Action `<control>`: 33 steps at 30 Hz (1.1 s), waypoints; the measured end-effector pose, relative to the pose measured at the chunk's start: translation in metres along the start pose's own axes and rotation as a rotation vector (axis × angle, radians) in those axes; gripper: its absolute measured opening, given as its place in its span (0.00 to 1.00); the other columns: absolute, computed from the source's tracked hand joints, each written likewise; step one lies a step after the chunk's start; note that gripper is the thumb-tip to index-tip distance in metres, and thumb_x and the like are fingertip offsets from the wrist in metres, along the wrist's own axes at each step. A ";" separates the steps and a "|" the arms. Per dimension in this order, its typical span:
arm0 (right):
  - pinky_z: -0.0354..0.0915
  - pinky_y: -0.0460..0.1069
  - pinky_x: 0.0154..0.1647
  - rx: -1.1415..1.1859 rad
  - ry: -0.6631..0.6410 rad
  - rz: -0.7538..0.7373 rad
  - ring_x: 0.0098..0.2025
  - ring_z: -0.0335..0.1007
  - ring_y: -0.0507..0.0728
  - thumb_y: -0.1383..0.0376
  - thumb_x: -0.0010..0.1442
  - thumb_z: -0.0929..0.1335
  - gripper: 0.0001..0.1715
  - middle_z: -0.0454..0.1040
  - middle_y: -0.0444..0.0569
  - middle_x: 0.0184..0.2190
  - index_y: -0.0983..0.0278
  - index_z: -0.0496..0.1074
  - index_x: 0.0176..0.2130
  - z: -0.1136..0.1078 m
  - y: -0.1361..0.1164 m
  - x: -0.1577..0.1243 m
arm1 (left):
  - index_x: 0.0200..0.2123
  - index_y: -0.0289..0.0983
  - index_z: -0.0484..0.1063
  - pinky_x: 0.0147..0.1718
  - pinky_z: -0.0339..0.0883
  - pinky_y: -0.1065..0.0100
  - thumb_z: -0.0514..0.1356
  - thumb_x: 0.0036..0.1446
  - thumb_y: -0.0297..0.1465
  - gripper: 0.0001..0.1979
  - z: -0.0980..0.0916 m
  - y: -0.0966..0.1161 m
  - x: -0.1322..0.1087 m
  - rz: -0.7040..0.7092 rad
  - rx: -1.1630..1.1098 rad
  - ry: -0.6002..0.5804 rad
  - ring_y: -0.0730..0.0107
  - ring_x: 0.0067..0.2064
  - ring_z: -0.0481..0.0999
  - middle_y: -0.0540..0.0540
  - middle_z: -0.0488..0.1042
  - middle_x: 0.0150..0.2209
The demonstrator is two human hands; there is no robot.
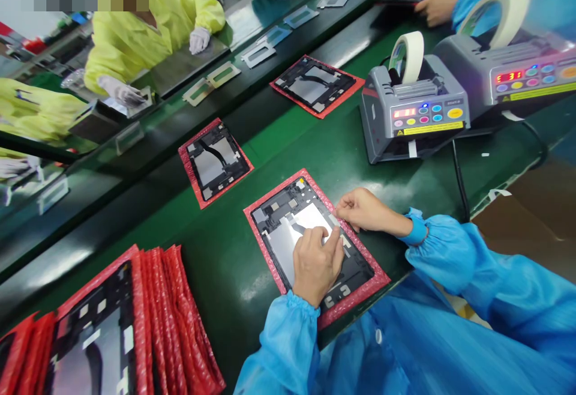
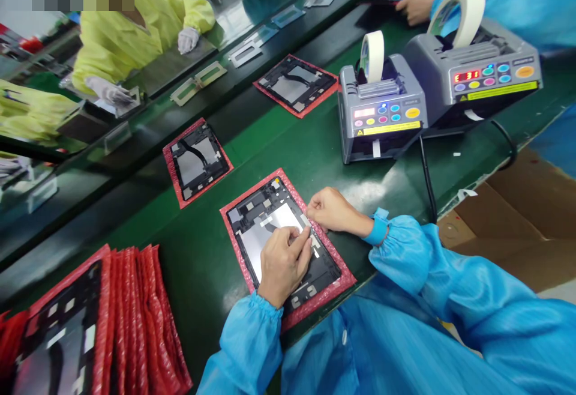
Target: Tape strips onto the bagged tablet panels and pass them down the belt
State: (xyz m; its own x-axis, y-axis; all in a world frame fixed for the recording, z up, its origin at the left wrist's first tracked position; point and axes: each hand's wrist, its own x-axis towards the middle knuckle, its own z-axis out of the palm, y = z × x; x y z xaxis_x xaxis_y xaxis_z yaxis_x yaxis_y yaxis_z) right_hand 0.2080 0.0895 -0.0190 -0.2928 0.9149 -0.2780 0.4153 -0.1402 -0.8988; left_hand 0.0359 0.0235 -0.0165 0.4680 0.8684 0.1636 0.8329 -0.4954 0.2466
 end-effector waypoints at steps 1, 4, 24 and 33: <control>0.53 0.41 0.15 -0.001 0.000 -0.007 0.13 0.60 0.48 0.67 0.49 0.63 0.10 0.64 0.41 0.10 0.67 0.67 0.20 0.000 0.000 0.001 | 0.49 0.43 0.69 0.34 0.60 0.67 0.52 0.60 0.34 0.15 -0.001 0.000 0.001 -0.025 -0.042 -0.003 0.68 0.37 0.68 0.45 0.69 0.36; 0.52 0.41 0.14 0.009 -0.007 -0.013 0.12 0.59 0.47 0.68 0.48 0.63 0.10 0.64 0.41 0.10 0.66 0.66 0.19 0.000 0.000 0.003 | 0.41 0.40 0.73 0.31 0.61 0.70 0.49 0.61 0.36 0.14 -0.006 0.001 0.009 -0.244 -0.294 -0.057 0.72 0.31 0.71 0.46 0.72 0.32; 0.51 0.42 0.17 0.026 0.030 0.001 0.14 0.61 0.49 0.71 0.48 0.62 0.08 0.65 0.41 0.11 0.66 0.67 0.21 -0.001 0.003 0.002 | 0.21 0.35 0.64 0.10 0.56 0.77 0.53 0.53 0.42 0.17 -0.005 -0.013 0.054 -0.890 -0.856 -0.512 0.75 0.14 0.68 0.49 0.70 0.16; 0.53 0.48 0.24 -0.298 0.274 -0.305 0.21 0.61 0.52 0.63 0.59 0.61 0.16 0.66 0.46 0.17 0.65 0.68 0.22 -0.019 0.028 0.005 | 0.25 0.33 0.71 0.18 0.67 0.71 0.59 0.48 0.47 0.21 -0.021 -0.046 0.074 -0.961 -0.682 -0.491 0.70 0.20 0.74 0.44 0.74 0.21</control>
State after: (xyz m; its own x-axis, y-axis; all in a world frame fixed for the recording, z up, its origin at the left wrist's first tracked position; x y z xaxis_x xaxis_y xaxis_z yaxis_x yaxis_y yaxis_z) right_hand 0.2349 0.0973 -0.0391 -0.2188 0.9687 0.1176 0.5856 0.2267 -0.7783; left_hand 0.0258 0.1106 0.0044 -0.0551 0.7259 -0.6856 0.6438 0.5507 0.5313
